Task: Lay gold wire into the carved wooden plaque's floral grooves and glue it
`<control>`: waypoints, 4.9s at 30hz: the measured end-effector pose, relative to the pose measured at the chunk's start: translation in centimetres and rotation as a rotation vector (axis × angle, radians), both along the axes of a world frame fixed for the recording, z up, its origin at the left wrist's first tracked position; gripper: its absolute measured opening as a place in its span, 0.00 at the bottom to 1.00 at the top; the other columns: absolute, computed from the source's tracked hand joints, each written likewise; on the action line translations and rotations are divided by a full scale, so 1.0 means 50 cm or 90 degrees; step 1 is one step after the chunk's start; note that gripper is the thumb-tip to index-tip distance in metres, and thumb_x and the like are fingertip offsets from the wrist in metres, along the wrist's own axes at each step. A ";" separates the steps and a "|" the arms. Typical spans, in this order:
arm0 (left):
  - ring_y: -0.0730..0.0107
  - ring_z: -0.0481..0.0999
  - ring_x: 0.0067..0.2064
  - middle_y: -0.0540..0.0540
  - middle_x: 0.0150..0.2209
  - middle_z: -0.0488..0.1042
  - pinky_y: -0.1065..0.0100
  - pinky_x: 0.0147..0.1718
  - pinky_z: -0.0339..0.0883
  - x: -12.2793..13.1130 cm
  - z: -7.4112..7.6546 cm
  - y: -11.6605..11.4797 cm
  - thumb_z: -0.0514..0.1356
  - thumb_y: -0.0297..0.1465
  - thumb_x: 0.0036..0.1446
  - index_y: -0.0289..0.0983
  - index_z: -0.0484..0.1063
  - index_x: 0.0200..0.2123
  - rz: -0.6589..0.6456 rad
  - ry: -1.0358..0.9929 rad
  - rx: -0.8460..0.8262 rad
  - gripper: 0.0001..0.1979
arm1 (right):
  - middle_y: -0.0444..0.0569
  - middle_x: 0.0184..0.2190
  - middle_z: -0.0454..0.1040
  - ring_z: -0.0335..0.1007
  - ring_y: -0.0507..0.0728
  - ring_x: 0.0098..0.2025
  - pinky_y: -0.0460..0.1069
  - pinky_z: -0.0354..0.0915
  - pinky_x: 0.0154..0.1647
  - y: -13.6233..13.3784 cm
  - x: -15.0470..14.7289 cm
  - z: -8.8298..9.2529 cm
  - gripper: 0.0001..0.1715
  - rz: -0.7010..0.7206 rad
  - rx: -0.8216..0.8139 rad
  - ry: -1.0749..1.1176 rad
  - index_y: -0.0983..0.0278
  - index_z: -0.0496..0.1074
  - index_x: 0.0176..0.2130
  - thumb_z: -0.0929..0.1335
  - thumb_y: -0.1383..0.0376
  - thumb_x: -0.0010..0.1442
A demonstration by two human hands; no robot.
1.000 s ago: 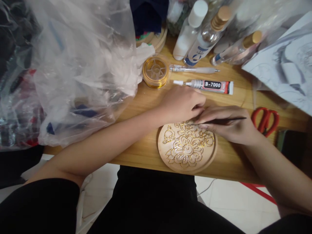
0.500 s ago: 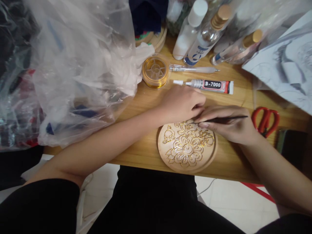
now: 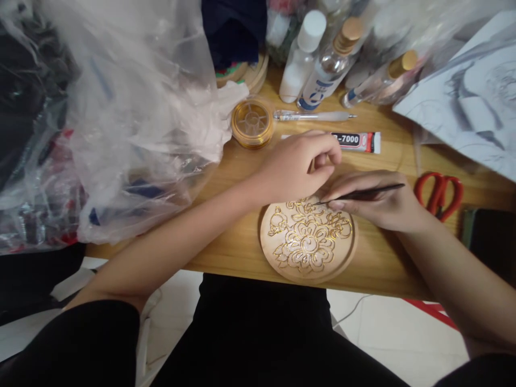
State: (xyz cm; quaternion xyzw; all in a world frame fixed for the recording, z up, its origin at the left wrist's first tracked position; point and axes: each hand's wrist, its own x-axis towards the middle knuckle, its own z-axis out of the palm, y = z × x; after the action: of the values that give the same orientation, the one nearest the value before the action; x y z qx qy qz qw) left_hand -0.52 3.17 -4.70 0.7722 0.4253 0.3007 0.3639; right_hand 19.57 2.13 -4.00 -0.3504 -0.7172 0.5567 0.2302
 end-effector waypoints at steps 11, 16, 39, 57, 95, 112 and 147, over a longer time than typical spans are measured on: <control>0.69 0.70 0.38 0.45 0.37 0.68 0.66 0.37 0.67 -0.048 0.013 -0.076 0.55 0.24 0.53 0.38 0.70 0.34 -0.033 0.048 0.075 0.07 | 0.45 0.29 0.79 0.74 0.50 0.31 0.45 0.70 0.32 -0.012 0.000 0.022 0.07 -0.052 -0.007 -0.013 0.64 0.78 0.33 0.73 0.63 0.53; 0.64 0.69 0.40 0.43 0.38 0.69 0.61 0.39 0.65 -0.048 -0.007 -0.076 0.57 0.25 0.54 0.37 0.72 0.33 -0.054 0.100 0.215 0.05 | 0.46 0.30 0.78 0.73 0.51 0.30 0.46 0.70 0.30 -0.051 -0.014 0.033 0.05 -0.119 0.080 -0.058 0.63 0.78 0.34 0.72 0.65 0.54; 0.63 0.71 0.44 0.40 0.44 0.73 0.59 0.40 0.68 -0.050 -0.032 -0.079 0.55 0.21 0.53 0.35 0.75 0.36 -0.095 0.060 0.279 0.11 | 0.49 0.31 0.78 0.73 0.53 0.30 0.48 0.69 0.30 -0.119 -0.044 -0.003 0.06 -0.234 0.256 -0.085 0.64 0.75 0.37 0.70 0.70 0.57; 0.62 0.71 0.44 0.40 0.43 0.72 0.59 0.39 0.69 -0.053 -0.035 -0.077 0.55 0.22 0.56 0.35 0.75 0.33 -0.100 0.052 0.294 0.09 | 0.49 0.33 0.78 0.73 0.53 0.31 0.48 0.69 0.30 -0.119 -0.045 -0.001 0.06 -0.216 0.263 -0.099 0.63 0.74 0.39 0.70 0.70 0.58; 0.64 0.72 0.41 0.40 0.40 0.74 0.60 0.37 0.70 -0.053 -0.033 -0.078 0.54 0.21 0.56 0.36 0.73 0.32 -0.080 0.044 0.275 0.09 | 0.52 0.32 0.78 0.74 0.54 0.31 0.48 0.69 0.30 -0.117 -0.040 -0.005 0.07 -0.188 0.293 -0.100 0.66 0.74 0.39 0.70 0.71 0.57; 0.64 0.72 0.43 0.41 0.41 0.73 0.60 0.40 0.69 -0.055 -0.033 -0.079 0.54 0.22 0.56 0.36 0.74 0.31 -0.088 0.066 0.244 0.09 | 0.48 0.30 0.77 0.73 0.54 0.31 0.48 0.69 0.30 -0.117 -0.046 0.004 0.05 -0.173 0.307 -0.140 0.62 0.74 0.37 0.69 0.70 0.58; 0.64 0.71 0.42 0.41 0.39 0.73 0.62 0.40 0.68 -0.054 -0.032 -0.079 0.54 0.21 0.55 0.35 0.74 0.30 -0.081 0.071 0.244 0.09 | 0.49 0.31 0.76 0.72 0.53 0.30 0.48 0.69 0.29 -0.121 -0.046 -0.005 0.09 -0.177 0.322 -0.119 0.63 0.74 0.39 0.70 0.73 0.56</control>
State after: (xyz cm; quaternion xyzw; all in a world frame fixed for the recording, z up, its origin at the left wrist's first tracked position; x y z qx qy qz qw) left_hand -3.23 -0.77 -6.29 0.8681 0.3301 0.3091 0.2049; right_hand 17.29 -3.94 -4.24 -0.4267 -0.7961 0.2888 0.3174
